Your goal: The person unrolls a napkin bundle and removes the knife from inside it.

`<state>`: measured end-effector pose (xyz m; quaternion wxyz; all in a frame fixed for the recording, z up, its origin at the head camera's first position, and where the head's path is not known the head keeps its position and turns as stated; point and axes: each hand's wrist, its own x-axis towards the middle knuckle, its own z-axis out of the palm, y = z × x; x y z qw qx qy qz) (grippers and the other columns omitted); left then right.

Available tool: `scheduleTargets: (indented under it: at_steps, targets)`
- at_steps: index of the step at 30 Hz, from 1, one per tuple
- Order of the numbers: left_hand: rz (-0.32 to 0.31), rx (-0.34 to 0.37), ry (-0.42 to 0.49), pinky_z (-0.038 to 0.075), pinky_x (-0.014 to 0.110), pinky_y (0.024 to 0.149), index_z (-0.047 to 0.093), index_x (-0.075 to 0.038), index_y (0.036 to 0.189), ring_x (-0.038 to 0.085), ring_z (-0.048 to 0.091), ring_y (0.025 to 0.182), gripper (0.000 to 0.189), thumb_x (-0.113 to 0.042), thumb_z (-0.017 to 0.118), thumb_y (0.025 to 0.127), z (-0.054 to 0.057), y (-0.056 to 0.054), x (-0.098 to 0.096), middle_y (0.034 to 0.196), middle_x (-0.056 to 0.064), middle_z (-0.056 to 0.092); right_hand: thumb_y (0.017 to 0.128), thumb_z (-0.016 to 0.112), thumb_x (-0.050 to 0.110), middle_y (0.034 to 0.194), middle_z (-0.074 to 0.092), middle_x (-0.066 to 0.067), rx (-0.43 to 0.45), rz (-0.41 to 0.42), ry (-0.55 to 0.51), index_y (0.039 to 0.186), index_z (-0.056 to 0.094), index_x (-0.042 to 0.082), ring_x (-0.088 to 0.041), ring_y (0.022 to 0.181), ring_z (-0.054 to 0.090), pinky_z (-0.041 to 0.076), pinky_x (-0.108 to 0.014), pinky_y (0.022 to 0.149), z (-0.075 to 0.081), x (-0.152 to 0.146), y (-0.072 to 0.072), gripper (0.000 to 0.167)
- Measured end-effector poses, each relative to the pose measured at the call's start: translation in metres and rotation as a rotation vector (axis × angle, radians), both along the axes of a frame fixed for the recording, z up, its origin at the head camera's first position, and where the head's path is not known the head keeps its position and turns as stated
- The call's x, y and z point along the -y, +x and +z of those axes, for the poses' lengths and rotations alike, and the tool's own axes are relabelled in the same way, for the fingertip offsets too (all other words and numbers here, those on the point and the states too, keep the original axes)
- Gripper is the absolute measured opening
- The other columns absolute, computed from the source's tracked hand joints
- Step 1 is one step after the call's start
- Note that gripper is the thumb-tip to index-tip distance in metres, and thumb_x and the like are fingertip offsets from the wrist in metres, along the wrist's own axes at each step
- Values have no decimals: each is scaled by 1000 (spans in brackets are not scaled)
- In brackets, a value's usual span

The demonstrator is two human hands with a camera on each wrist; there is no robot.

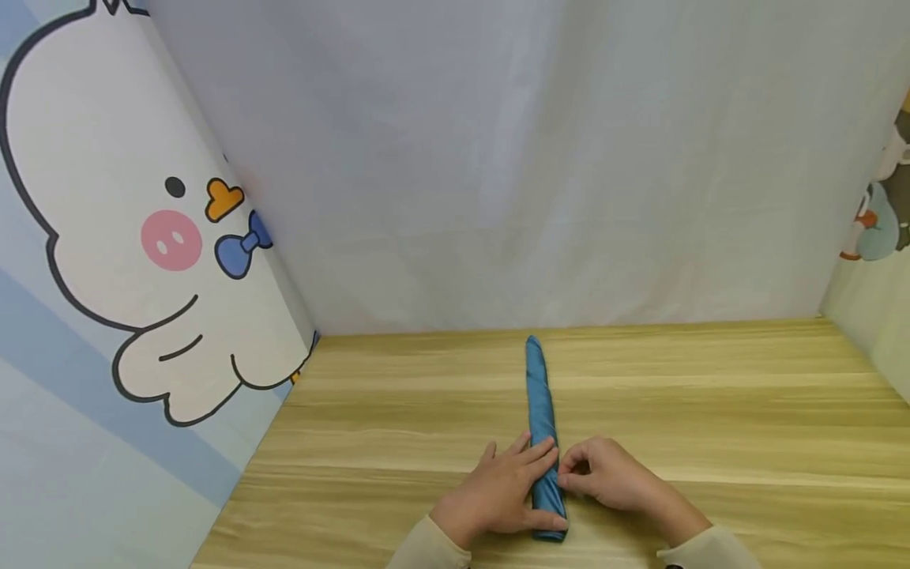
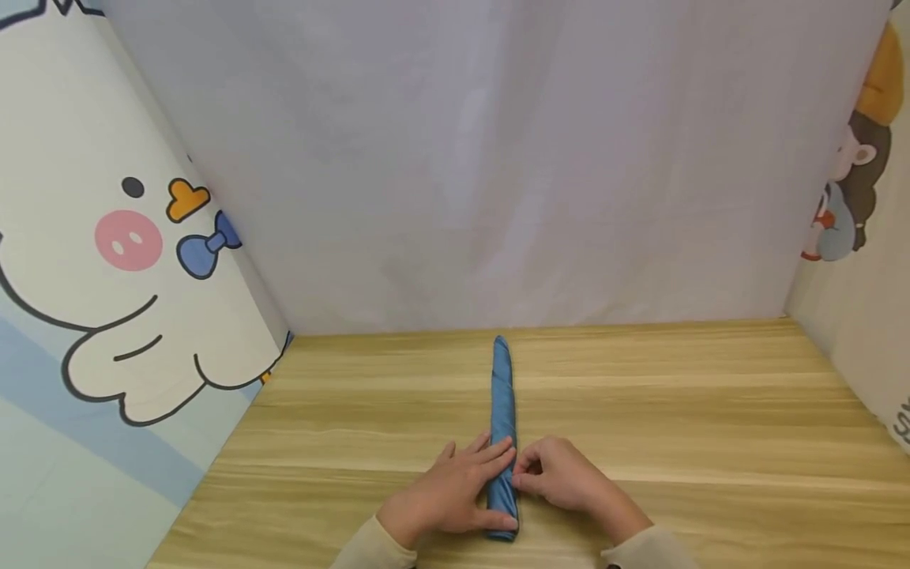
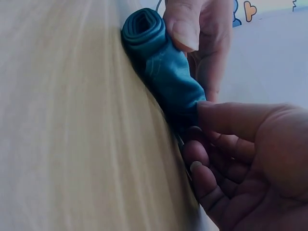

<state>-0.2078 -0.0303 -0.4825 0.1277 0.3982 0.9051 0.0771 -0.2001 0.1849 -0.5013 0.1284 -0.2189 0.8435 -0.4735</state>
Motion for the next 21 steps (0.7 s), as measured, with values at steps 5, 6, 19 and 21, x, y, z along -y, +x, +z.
scheduleTargets:
  at_steps: [5,6,19,21]
  targets:
    - [-1,-8,1,28,67,101,24,-24,154,25,16,145,91,-75,47,83,-1,0,1,158,-12,17,90,68,20,68,59,8,-16,2,12,81,70,11,-3,57,48,39,-20,50,0,1,1,13]
    - [0,-7,0,28,67,101,23,-24,154,24,16,145,91,-75,47,83,-1,0,1,158,-12,17,90,68,19,67,59,8,-22,0,18,80,70,11,-3,57,48,39,-20,50,0,1,1,13]
    - [-17,-14,-8,28,67,101,22,-23,155,22,15,145,91,-73,48,84,-1,1,0,159,-10,17,90,67,20,73,63,6,2,-21,-26,80,70,10,-5,67,53,42,-21,61,4,0,1,14]
    - [-22,-27,-15,28,66,101,22,-22,155,22,15,145,91,-74,46,84,-1,2,0,159,-10,16,91,66,21,76,64,5,14,-6,-41,82,70,9,-6,70,54,43,-22,64,5,-1,2,15]
